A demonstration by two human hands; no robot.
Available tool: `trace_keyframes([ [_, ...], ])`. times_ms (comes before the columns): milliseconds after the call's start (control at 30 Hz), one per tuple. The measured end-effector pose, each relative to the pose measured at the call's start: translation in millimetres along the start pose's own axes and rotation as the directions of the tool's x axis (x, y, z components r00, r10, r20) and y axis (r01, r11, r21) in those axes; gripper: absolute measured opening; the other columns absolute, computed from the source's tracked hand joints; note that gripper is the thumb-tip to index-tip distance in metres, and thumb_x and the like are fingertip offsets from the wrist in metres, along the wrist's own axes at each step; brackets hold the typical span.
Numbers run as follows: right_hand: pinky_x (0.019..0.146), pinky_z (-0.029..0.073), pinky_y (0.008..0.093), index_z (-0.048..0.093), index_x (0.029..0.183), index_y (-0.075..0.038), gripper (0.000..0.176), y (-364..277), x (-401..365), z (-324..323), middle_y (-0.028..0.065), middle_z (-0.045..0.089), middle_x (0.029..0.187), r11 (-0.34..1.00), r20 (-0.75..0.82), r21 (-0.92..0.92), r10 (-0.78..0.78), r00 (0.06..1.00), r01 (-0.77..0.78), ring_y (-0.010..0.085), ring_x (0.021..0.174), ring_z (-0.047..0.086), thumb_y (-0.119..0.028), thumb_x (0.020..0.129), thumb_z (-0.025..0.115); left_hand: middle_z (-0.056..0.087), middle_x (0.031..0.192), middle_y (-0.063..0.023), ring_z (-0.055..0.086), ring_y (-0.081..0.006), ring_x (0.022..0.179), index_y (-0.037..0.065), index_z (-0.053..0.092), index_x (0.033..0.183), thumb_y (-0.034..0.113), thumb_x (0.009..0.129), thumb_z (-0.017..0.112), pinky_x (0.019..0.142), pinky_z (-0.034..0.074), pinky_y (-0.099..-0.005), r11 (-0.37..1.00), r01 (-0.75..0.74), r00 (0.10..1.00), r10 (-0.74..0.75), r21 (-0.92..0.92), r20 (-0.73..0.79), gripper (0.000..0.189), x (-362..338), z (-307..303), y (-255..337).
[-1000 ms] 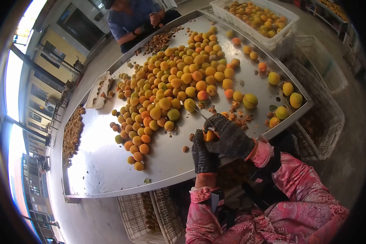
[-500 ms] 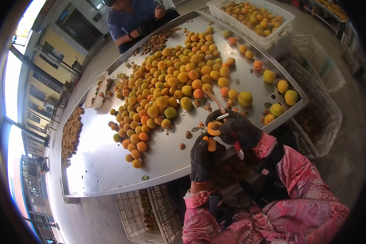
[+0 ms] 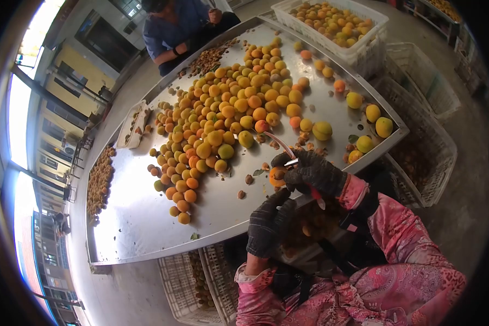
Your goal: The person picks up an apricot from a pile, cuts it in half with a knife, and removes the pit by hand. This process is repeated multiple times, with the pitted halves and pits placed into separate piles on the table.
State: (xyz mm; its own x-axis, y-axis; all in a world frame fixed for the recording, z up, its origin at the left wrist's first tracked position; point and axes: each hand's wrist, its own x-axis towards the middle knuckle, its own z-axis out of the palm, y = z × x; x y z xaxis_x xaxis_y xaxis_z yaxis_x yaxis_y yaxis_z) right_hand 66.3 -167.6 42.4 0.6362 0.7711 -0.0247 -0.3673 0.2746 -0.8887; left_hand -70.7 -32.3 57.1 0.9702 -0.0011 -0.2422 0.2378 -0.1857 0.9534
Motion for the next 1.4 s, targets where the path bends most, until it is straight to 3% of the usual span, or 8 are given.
trace_keyframes([
  [67, 0.052, 0.047, 0.0209, 0.055, 0.111, -0.004, 0.035, 0, -1, 2, 0.0071, 0.064, 0.081, 1.0, -0.014, -0.022, -0.013, 1.0, 0.013, 0.01, 0.064, 0.061, -0.01, 0.078, 0.067, 0.062, 0.097, -0.0081, 0.057, -0.0122, 0.081, 0.001, 0.047, 0.124, 0.019, 0.089, 0.056, 0.072, 0.047, -0.0259, 0.964, -0.063, 0.921, -0.043, -0.257, -0.388, 0.041, 9, 5, 14],
  [167, 0.054, 0.047, 0.0202, 0.056, 0.11, -0.004, 0.033, 0, 0, 9, 0.0067, 0.064, 0.083, 0.999, -0.039, 0.005, -0.034, 0.999, 0.035, 0.0091, 0.067, 0.062, -0.011, 0.08, 0.066, 0.06, 0.095, -0.0059, 0.057, -0.0113, 0.078, 0.0, 0.049, 0.121, 0.024, 0.09, 0.052, 0.071, 0.046, -0.0247, 0.875, -0.331, 0.871, 0.139, -0.354, -0.471, 0.039, 34, 16, 6],
  [233, 0.053, 0.047, 0.0192, 0.056, 0.111, -0.005, 0.032, 7, 4, 14, 0.0059, 0.064, 0.085, 0.978, -0.07, 0.198, -0.052, 0.996, 0.065, 0.0088, 0.067, 0.062, -0.011, 0.081, 0.065, 0.061, 0.089, -0.0066, 0.057, -0.0108, 0.078, 0.001, 0.05, 0.117, 0.026, 0.092, 0.049, 0.068, 0.045, -0.0245, 0.922, -0.234, 0.894, 0.078, -0.31, -0.441, 0.036, 45, 16, 3],
  [433, 0.05, 0.041, 0.0168, 0.056, 0.116, -0.009, 0.034, 2, 5, 9, -0.0018, 0.06, 0.081, 0.998, -0.152, -0.069, -0.022, 0.988, 0.012, 0.0025, 0.059, 0.051, -0.017, 0.084, 0.063, 0.058, 0.064, -0.006, 0.054, -0.0122, 0.057, 0.002, 0.055, 0.094, 0.033, 0.089, 0.051, 0.055, 0.042, -0.0251, 0.912, -0.281, 0.8, 0.052, -0.298, -0.598, 0.031, 69, 21, -6],
  [500, 0.049, 0.041, 0.0169, 0.055, 0.117, -0.008, 0.034, 5, 4, 7, -0.0011, 0.061, 0.081, 0.997, -0.143, -0.081, -0.014, 0.99, 0.002, 0.003, 0.058, 0.051, -0.016, 0.084, 0.062, 0.058, 0.07, -0.0051, 0.053, -0.0104, 0.061, -0.001, 0.053, 0.112, 0.022, 0.091, 0.048, 0.058, 0.042, -0.0223, 0.9, -0.252, 0.813, -0.003, -0.356, -0.583, 0.032, 67, 18, -3],
  [667, 0.044, 0.042, 0.018, 0.05, 0.12, -0.006, 0.037, -2, 8, 10, 0.0034, 0.061, 0.08, 0.997, -0.213, 0.029, -0.06, 0.975, 0.068, 0.0054, 0.053, 0.052, -0.016, 0.085, 0.059, 0.059, 0.088, -0.0085, 0.056, -0.0148, 0.063, 0.001, 0.049, 0.111, 0.022, 0.09, 0.049, 0.058, 0.042, -0.0229, 0.8, -0.388, 0.809, 0.059, -0.457, -0.584, 0.03, 72, 20, -9],
  [967, 0.033, 0.033, 0.0243, 0.045, 0.116, -0.008, 0.034, -36, 24, 5, 0.0019, 0.045, 0.053, 0.726, -0.503, 0.272, -0.452, 0.736, 0.631, 0.0101, 0.032, 0.035, -0.016, 0.085, 0.056, 0.06, 0.065, -0.0043, 0.056, -0.0091, 0.064, 0.004, 0.05, 0.118, 0.031, 0.09, 0.043, 0.055, 0.037, -0.0205, 0.924, -0.181, 0.926, 0.045, -0.336, -0.376, 0.039, 71, 20, -8],
  [1400, 0.033, 0.032, 0.0234, 0.046, 0.118, -0.006, 0.036, -22, 44, 19, 0.0003, 0.043, 0.051, 0.754, -0.54, 0.104, -0.505, 0.673, 0.649, 0.008, 0.034, 0.035, -0.015, 0.084, 0.055, 0.06, 0.091, -0.0106, 0.056, -0.0161, 0.064, 0.003, 0.051, 0.113, 0.026, 0.089, 0.043, 0.058, 0.045, -0.0267, 0.859, -0.195, 0.918, -0.009, -0.473, -0.395, 0.034, 79, 22, -14],
])
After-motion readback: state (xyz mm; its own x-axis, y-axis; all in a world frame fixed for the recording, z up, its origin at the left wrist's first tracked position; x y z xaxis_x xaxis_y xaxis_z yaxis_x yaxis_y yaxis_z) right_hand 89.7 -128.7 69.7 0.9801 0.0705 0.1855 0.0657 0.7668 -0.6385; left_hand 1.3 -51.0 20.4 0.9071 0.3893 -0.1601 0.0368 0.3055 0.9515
